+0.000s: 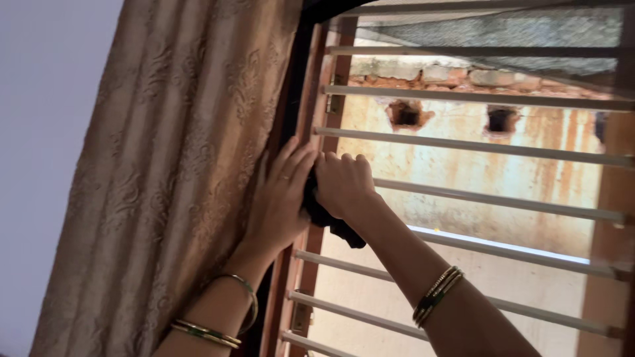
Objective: The person wipes the wooden window frame and metal security bars with a black cloth. They move the cloth along the vertical and horizontal bars, then along the frame edges, while occasionally steadying the window with the other hand.
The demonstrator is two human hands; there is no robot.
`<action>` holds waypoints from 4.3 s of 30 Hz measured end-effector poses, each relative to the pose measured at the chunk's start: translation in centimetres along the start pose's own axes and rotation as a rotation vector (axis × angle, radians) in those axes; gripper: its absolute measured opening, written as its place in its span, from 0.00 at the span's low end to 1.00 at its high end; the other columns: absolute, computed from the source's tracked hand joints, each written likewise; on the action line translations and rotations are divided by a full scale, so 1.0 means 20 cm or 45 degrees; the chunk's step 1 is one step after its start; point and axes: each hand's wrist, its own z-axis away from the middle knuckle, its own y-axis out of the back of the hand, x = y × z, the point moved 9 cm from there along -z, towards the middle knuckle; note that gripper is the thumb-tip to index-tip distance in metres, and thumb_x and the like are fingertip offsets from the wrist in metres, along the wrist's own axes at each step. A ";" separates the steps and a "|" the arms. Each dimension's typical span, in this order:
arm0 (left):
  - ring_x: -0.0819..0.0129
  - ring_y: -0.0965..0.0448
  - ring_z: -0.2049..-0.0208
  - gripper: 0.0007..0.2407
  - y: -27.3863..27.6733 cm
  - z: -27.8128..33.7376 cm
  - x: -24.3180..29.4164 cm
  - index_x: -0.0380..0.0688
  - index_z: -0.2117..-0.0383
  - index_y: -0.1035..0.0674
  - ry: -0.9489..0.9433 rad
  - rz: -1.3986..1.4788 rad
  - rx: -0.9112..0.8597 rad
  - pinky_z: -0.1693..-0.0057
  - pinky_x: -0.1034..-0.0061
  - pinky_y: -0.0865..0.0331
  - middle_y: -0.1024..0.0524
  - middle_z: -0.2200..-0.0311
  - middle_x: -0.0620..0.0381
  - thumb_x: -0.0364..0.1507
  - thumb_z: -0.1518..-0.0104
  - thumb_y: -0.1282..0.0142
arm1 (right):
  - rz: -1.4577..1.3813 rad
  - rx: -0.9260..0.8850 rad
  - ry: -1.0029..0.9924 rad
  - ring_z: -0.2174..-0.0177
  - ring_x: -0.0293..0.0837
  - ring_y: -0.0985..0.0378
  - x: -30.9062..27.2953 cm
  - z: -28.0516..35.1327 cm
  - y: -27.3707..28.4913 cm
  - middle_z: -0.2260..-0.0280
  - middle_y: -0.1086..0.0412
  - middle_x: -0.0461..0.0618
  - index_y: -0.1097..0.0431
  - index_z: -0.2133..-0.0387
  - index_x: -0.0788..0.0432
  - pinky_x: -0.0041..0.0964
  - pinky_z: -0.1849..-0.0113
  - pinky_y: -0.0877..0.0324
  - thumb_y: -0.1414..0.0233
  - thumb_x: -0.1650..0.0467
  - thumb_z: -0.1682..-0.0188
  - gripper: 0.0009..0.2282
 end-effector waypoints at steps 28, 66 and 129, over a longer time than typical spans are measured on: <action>0.55 0.46 0.28 0.27 -0.07 0.02 0.03 0.41 0.41 0.29 -0.037 -0.266 -0.036 0.30 0.43 0.49 0.35 0.35 0.56 0.21 0.52 0.40 | 0.183 -0.102 -0.346 0.53 0.50 0.27 0.32 0.33 0.01 0.57 0.29 0.53 0.29 0.57 0.58 0.52 0.48 0.38 0.38 0.59 0.68 0.25; 0.49 0.51 0.28 0.32 -0.05 0.29 0.09 0.33 0.36 0.35 0.069 -0.260 -0.116 0.30 0.57 0.43 0.42 0.31 0.51 0.19 0.55 0.46 | -0.528 0.394 0.181 0.38 0.62 0.40 -0.03 0.72 0.14 0.40 0.40 0.67 0.38 0.46 0.71 0.51 0.44 0.37 0.41 0.71 0.63 0.29; 0.44 0.47 0.24 0.19 -0.06 0.37 0.12 0.38 0.46 0.19 -0.025 -0.398 -0.042 0.23 0.57 0.40 0.32 0.32 0.52 0.25 0.47 0.38 | 0.060 0.269 -0.277 0.53 0.55 0.28 -0.17 0.42 -0.22 0.57 0.30 0.57 0.30 0.57 0.61 0.47 0.51 0.31 0.38 0.58 0.72 0.29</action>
